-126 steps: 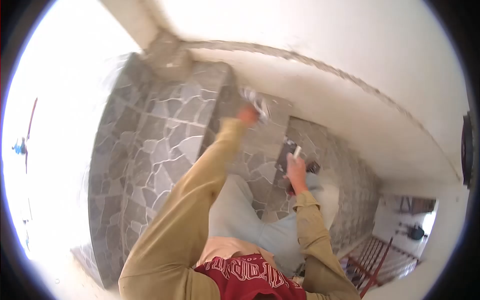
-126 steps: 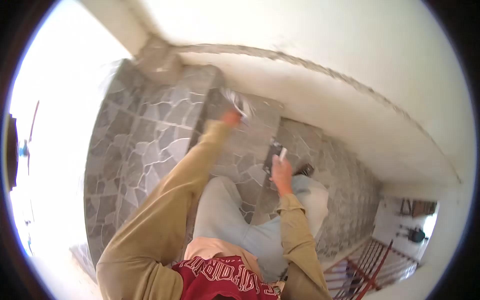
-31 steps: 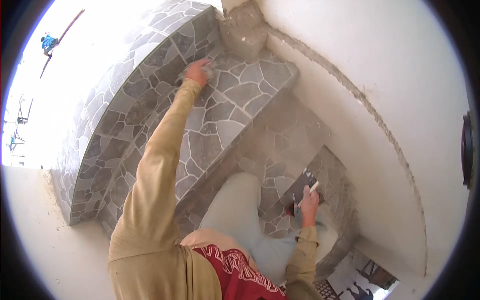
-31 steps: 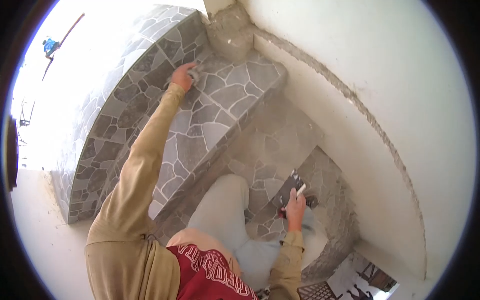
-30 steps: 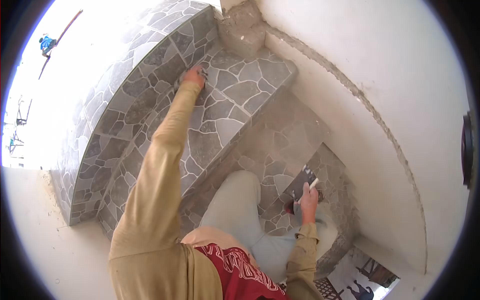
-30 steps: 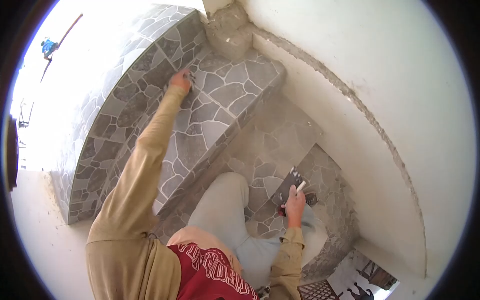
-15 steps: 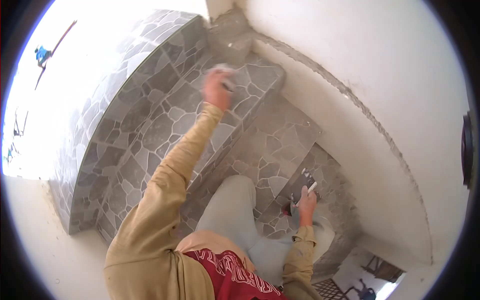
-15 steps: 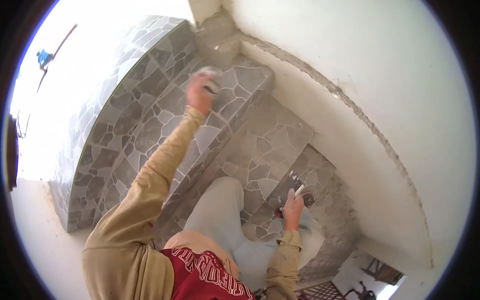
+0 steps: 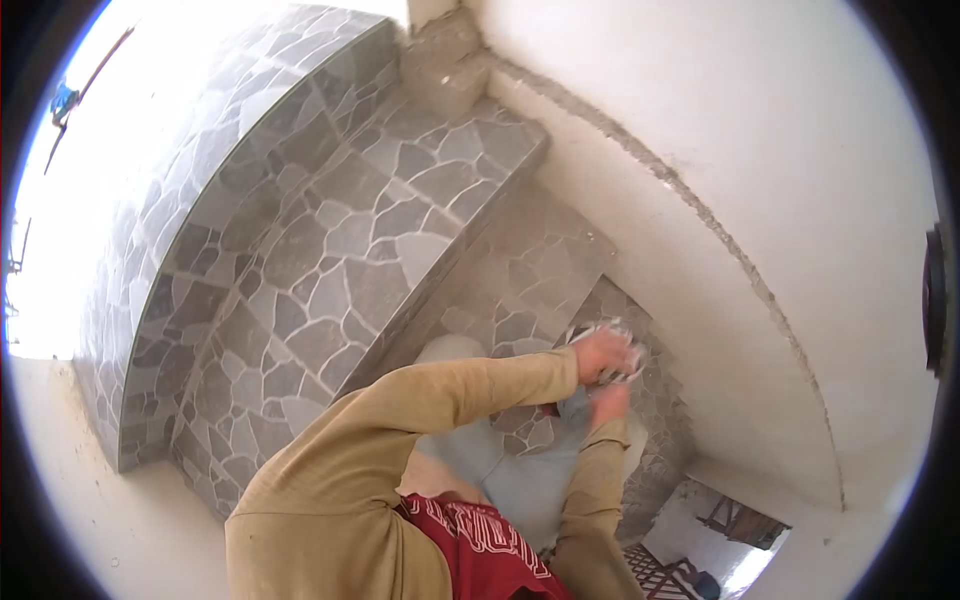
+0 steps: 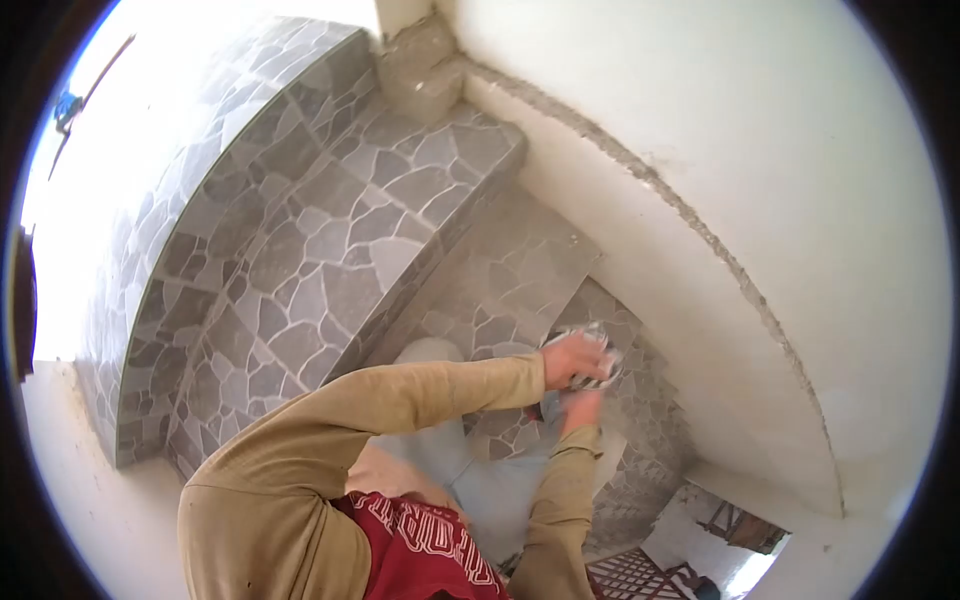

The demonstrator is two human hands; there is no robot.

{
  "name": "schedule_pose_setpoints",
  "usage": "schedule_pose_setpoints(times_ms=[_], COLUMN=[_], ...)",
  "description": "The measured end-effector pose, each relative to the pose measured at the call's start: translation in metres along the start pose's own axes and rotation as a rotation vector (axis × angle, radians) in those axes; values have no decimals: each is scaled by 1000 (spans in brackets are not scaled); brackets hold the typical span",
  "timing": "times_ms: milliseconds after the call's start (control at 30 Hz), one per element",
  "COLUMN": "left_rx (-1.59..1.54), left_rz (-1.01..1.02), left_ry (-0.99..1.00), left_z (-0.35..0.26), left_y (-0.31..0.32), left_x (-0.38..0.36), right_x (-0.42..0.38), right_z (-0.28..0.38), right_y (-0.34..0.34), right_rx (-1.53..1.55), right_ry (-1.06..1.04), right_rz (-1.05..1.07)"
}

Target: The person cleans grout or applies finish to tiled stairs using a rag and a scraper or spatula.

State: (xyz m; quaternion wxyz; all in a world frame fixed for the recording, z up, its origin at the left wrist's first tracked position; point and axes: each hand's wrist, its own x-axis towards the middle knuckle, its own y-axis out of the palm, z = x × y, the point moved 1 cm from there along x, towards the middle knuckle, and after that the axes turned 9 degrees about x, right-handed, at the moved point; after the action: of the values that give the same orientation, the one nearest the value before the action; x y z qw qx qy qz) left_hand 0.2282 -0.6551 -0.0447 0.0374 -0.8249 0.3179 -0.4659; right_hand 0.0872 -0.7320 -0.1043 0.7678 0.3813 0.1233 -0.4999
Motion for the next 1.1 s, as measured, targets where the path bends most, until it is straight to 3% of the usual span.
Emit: schedule_pose_setpoints(times_ms=[33, 67, 100, 133, 167, 200, 233, 267, 300, 333, 367, 400, 433, 467, 500, 533, 567, 600, 633, 667, 700, 767, 800, 833, 867, 933, 967, 1000, 1067, 1100], left_rx=[-10, -27, -456, -899, -568, -240, -238, -339, -123, 95, 101, 19, -74, -167, -176, -217, -244, -244, -58, 134, 137, -335, -470, -196, -138, -167, 267, 234, 897, 887], left_rz=[113, 225, 89, -72, -62, -47, -41, -152, -130, -108, -113, -79, -42, 394, 386, 149, -71, -49, -32, -21, -2, -37, -172, -177, -273, -361, -234, -244, -52, 63], left_ry=[-50, -98, -780, -1453, -1291, -1110, -1119, -657, -313, 39, 36, -325, -674, -1042, -1037, -834, -627, -641, -444, -230, -231, -780, -702, -650, -525, -500, -525, -599, -450, -544], left_z=[10, 21, 59, 100, 136, 157, 102, 43, 26, 12, 14, 27, 38, 59, 58, 53, 46, 18, -25, -42, -34, 4, 22, 22, 18, 45, 51, 60, 140, 172], left_y=[3, 8, 2, -6, -16, -27, -51, -83, -62, -40, -25, -5, 8, -9, -7, -6, -10, -16, -34, -47, -51, -51, -76, -123, -177, -259, -299, -321, -358, -367], left_x=[-31, -65, -91, -119, -131, -131, -82, -21, -16, -14, -30, -53, -61, -59, -56, -59, -67, -65, -37, -17, -24, -30, -23, -7, 11, 26, 36, 41, 6, -13], right_x=[-3, -5, -16, -30, -38, -26, -8, -5, -13, -23, -33, -27, -33, -46, -60, -57, -45, -44, -50, -54, -68, -95, -95, -90, -80, -63, -48, -30, -9, 9], right_z=[1, 14, 29, 42, 54, 61, 61, 55, 47, 40, 34, 37, 47, 63, 76, 81, 85, 80, 66, 46, 32, 33, 40, 47, 53, 36, 23, 1, -42, -79], right_y=[-7, 15, 22, 25, 24, 21, 6, -6, 12, 51, 77, 74, 69, 68, 65, 53, 35, 18, 26, 59, 81, 97, 110, 110, 101, 94, 99, 108, 140, 156], right_rx=[190, -94, -113, -2, 104, 90, -326, -743, -744, -485, -230, -460, -371, -330, -292, -299, -554, -809, -798, -582, -369, -265, -163, -141, -144, -138, -147, -135, -392, -471], right_ry=[22, 213, 213, 85, -39, -33, -204, -365, -356, -206, -55, -84, -232, -326, -409, -406, -474, -528, -515, -417, -308, -276, -254, -240, -254, -235, -201, -171, -222, -307], right_rz=[109, 46, 56, 87, 114, 119, 39, -46, -46, 15, 73, 55, 127, 16, -96, -98, -156, -221, -230, -37, 140, 77, 39, 23, 31, 61, 95, 81, 147, 121])
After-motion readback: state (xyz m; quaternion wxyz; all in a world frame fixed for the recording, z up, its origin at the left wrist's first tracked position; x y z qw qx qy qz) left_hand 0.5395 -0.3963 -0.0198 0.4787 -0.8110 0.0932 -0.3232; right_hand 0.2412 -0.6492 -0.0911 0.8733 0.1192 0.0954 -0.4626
